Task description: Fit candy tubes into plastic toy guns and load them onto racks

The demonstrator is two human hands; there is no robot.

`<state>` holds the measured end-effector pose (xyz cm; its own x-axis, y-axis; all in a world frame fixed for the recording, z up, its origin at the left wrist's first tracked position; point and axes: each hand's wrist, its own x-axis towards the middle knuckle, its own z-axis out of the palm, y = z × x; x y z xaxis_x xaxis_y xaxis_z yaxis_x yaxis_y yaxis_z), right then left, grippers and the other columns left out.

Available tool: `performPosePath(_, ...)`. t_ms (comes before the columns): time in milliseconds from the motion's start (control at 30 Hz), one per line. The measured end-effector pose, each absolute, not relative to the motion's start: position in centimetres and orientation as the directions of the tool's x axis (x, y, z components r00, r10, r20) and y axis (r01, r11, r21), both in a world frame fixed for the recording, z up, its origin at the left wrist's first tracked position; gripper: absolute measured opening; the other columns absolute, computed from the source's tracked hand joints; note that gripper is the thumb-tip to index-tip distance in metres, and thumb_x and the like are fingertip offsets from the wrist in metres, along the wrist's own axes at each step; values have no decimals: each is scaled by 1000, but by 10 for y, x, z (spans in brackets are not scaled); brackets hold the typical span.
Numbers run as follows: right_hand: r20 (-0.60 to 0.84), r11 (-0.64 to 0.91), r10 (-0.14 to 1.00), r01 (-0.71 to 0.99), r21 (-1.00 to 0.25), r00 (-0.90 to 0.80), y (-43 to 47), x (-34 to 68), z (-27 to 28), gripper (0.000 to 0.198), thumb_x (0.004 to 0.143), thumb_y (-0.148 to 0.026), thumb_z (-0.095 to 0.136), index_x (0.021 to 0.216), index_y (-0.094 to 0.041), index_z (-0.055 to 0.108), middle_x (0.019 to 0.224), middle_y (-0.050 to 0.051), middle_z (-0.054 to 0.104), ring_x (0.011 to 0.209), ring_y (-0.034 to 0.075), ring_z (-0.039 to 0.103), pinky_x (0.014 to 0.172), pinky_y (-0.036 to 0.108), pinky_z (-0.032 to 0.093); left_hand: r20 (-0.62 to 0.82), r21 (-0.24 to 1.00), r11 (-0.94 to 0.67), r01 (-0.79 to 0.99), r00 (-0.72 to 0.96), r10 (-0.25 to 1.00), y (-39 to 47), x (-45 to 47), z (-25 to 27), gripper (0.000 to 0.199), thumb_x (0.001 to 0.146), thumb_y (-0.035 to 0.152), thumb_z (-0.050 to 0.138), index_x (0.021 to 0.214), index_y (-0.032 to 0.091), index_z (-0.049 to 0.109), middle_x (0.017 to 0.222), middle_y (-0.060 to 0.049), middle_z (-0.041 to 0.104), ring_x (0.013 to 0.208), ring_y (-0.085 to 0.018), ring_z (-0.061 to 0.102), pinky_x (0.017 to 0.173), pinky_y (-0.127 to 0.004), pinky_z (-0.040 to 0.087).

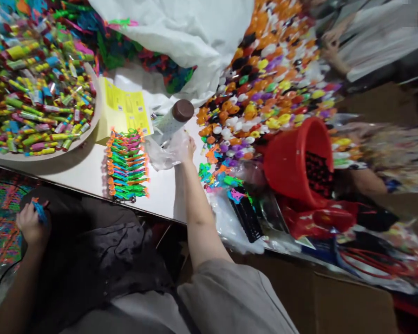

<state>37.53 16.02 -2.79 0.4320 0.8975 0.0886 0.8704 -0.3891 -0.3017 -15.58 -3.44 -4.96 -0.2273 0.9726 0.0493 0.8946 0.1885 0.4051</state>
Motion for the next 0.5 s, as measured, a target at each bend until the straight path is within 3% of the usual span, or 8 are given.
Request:
performPosePath(100,11,-490,849,793,-362,529,150,372,-33,45,84,-23,41,128,-17,46,125,12,48,112,24,45,96,46,40,45,379,186,906,-219,975,-34,-158,-52,45,76,28,49,118,19,60,142,-12,43,133,-34,33,112,-57,14)
performPosePath(300,94,-476,842,814,-334,531,123,360,-30,52,82,-33,43,131,-16,43,122,14,49,117,29,37,98,49,33,22,332,230,915,-251,968,-31,-156,-48,45,71,26,49,114,19,62,143,-11,44,133,-33,34,113,-53,16)
performPosePath(500,148,-456,838,824,-336,525,86,343,-33,39,77,-30,46,112,-14,53,120,15,47,114,29,36,97,48,33,43,334,246,910,-276,960,-31,-150,-43,43,79,34,43,114,18,62,143,-11,43,133,-33,35,112,-54,19)
